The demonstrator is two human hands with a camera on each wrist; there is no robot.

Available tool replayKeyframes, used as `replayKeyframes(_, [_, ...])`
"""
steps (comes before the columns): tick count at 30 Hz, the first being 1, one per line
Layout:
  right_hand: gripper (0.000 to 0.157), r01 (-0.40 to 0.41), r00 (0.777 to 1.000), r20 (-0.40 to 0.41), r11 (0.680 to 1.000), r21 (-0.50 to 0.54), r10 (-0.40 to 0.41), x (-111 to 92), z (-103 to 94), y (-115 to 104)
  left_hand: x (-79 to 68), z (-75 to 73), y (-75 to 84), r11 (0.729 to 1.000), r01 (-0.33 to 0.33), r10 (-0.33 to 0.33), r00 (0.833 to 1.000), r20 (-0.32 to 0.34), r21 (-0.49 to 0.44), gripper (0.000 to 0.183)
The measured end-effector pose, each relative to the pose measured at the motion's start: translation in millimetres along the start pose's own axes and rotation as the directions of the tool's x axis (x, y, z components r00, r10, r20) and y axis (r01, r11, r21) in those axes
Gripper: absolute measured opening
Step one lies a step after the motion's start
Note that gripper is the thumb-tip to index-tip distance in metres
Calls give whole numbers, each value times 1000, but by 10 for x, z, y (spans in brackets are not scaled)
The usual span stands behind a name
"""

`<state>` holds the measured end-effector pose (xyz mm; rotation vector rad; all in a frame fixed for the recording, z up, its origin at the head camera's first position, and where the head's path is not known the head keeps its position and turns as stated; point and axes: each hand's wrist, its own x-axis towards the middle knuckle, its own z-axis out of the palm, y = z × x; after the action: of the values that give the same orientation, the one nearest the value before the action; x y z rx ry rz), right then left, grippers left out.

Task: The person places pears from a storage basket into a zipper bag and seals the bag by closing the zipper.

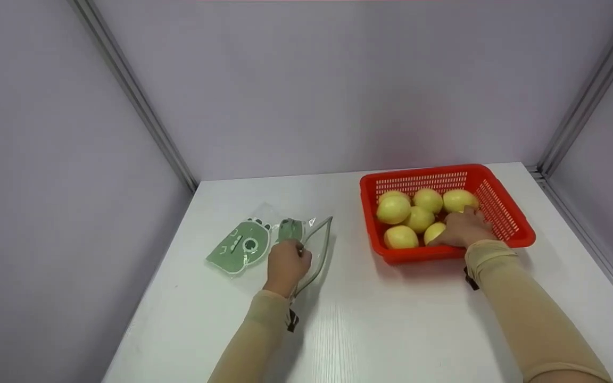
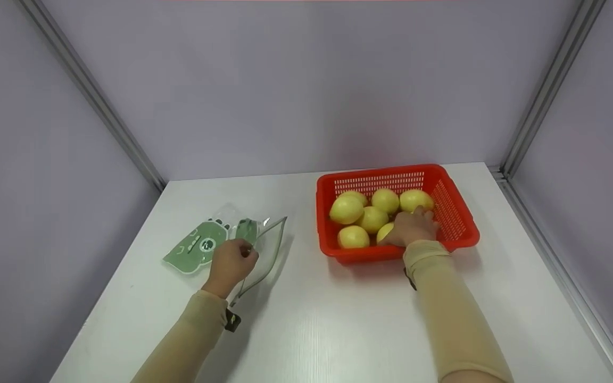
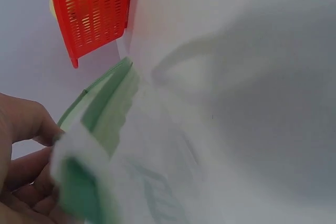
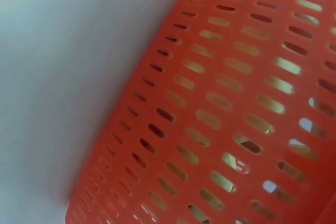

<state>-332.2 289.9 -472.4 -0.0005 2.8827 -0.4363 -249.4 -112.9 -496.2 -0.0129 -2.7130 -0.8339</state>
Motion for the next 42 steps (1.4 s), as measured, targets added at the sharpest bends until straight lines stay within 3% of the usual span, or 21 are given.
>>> replayKeyframes(4, [80, 5, 1000, 3, 1000, -9, -5, 15, 4, -15, 5, 7, 17, 995, -27, 29, 999, -27, 99, 18])
replayKeyframes(8, [75, 25, 1000, -3, 999, -24, -25, 32, -6, -19, 3, 18, 31, 969, -64, 83, 994, -71, 240, 19])
replayKeyframes(11, [70, 30, 1000, -3, 999, -37, -30, 45, -12, -15, 5, 16, 47, 956, -77, 109, 989, -97, 284, 19])
replayKeyframes(25, [55, 98, 986, -126, 992, -81, -108, 26, 11, -35, -37, -44, 96, 958, -86, 137, 976, -172, 274, 18])
replayKeyframes(30, [53, 138, 984, -102, 988, -71, -145, 5, 2, -44, -44, -75, 132, 968, -91, 143, 965, -219, 234, 18])
replayKeyframes(37, [50, 89, 996, -26, 996, -4, -89, 3, -23, -64, -60, -102, 190, 975, -116, 160, 958, -237, 188, 20])
replayKeyframes(42, [64, 78, 997, -30, 995, 54, -77, 16, -24, -29, -23, -125, 227, 976, -135, 176, 951, -255, 173, 19])
